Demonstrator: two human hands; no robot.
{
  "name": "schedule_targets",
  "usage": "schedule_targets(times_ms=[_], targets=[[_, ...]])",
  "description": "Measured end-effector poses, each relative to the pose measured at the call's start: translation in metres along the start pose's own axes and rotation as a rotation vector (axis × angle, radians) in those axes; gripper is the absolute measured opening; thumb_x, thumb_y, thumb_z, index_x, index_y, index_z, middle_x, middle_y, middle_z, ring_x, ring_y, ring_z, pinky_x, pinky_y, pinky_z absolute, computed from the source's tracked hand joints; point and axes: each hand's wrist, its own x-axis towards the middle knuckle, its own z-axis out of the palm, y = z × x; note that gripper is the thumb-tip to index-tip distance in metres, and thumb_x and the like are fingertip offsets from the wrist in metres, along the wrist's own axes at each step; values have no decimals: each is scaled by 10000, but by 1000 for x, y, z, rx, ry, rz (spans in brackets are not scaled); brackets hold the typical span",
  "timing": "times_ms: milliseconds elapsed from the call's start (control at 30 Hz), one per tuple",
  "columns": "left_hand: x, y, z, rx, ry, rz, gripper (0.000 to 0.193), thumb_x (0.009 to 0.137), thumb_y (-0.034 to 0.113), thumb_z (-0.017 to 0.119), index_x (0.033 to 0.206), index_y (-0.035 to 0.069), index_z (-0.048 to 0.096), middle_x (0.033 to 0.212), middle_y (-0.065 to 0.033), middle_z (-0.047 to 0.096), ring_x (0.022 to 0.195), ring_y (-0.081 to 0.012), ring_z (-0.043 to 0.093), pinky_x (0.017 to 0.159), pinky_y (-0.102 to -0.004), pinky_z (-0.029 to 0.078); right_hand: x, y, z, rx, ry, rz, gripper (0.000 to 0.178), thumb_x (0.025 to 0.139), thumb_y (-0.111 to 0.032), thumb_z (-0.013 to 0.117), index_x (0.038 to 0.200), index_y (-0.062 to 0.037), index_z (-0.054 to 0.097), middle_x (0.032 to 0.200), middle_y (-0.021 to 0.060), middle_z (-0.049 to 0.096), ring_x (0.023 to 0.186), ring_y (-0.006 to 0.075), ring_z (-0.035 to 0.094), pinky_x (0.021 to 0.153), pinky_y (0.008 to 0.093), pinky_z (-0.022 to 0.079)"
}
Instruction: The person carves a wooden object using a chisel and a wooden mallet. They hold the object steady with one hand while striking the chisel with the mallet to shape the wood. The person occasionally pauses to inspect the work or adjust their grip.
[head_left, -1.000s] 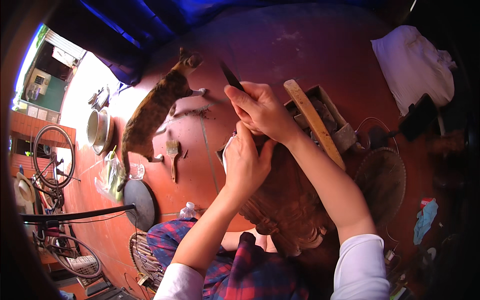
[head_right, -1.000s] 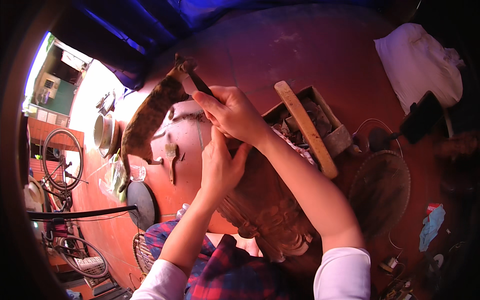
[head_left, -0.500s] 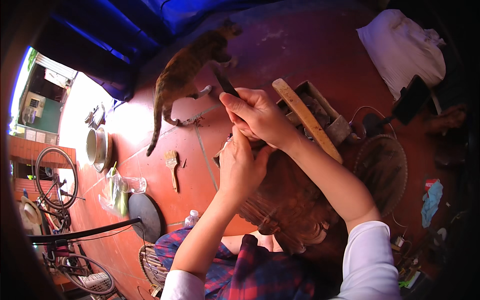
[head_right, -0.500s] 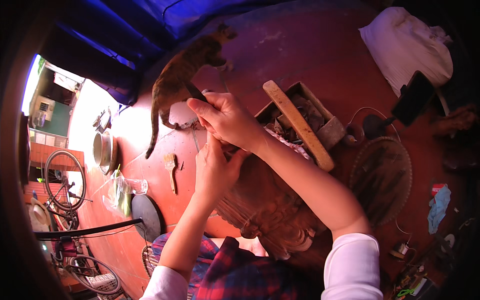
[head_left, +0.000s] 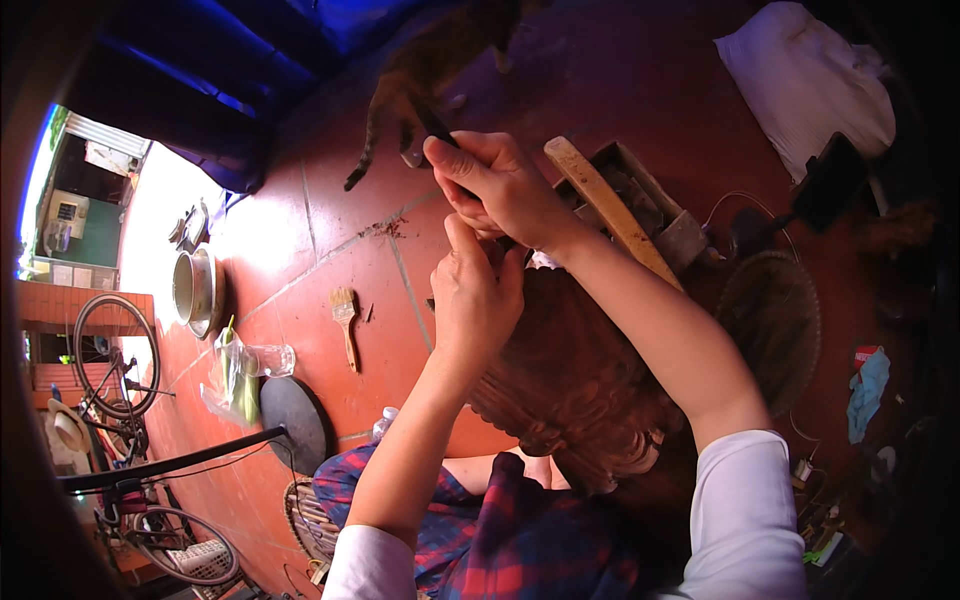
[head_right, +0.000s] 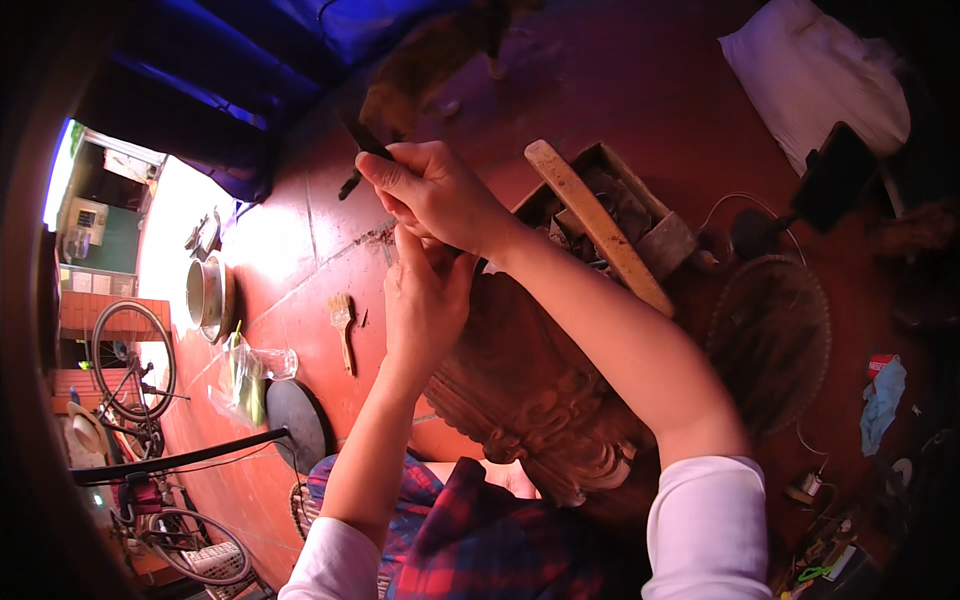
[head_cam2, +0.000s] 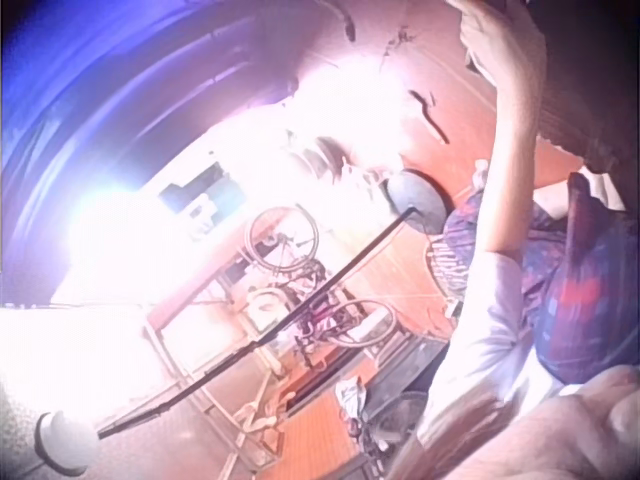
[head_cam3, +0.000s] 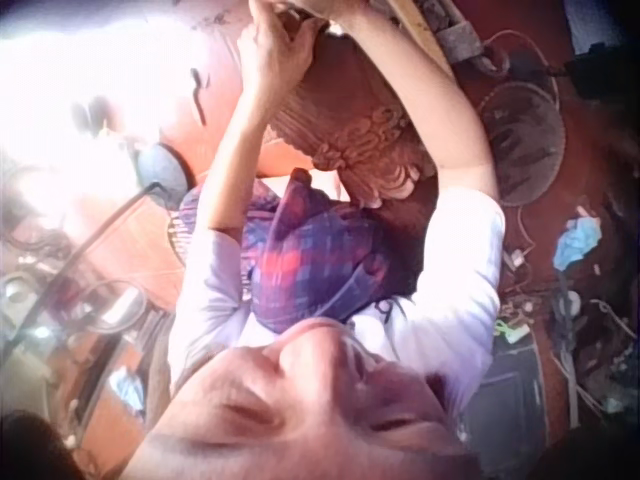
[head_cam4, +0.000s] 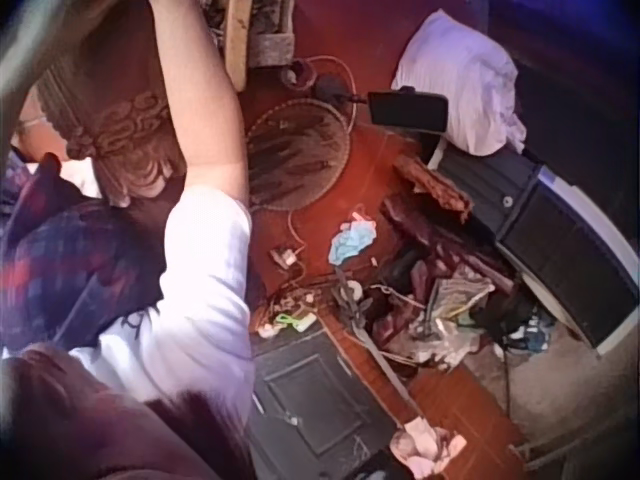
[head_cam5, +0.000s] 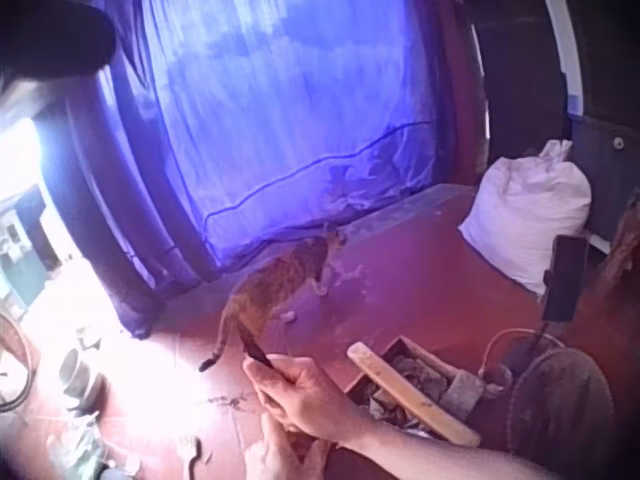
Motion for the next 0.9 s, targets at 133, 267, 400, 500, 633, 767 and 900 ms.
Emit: schedule_targets(times_ms=[133,267,400,500,633,767,900], targets=[[-12,-1,2,21,83,141,408,792,174,681,981,-36,387,714,-188,627,689,-383,623,606,-450,472,-6,4,-1,-26,-111,106,371,945,-314,541,672,-71,479,512,-57,378,383,11,297,338,201,202],[-8,3,3,-113,46,-42,428,752,156,707,974,-39,398,734,-179,631,752,-379,621,668,-437,477,-8,4,0,-35,-78,110,371,940,-328,550,681,-69,486,530,-52,397,397,15,311,345,203,223],[-17,-1,-3,-60,99,12,458,759,182,703,1046,-28,415,829,-200,631,786,-388,624,705,-443,480,2,4,12,-9,-183,73,379,954,-329,518,674,-77,479,495,-62,372,365,5,303,325,187,213],[-23,-6,4,165,161,158,455,757,207,709,1054,-18,447,852,-206,625,796,-401,620,702,-451,482,-15,2,1,12,-262,201,396,961,-346,496,673,-75,481,484,-50,387,348,7,310,308,181,212],[-8,-2,8,-118,106,-104,338,758,133,668,963,-27,453,679,-181,600,652,-335,616,591,-383,459,6,9,1,-113,-118,113,444,967,-397,462,662,-75,464,474,-45,380,340,18,317,301,186,216],[-36,-53,-14,-26,278,94,274,868,192,635,1061,5,585,1041,-61,601,921,-144,543,774,-289,434,-1,16,89,-1138,114,-260,371,901,-327,534,708,-11,554,626,183,591,633,361,615,587,463,476],[-48,-21,-19,178,69,0,216,895,194,621,1045,39,610,904,-20,567,804,-116,497,711,-257,416,-31,14,108,-1010,299,-392,295,862,-321,584,780,-41,549,705,122,611,660,308,621,564,426,472]])
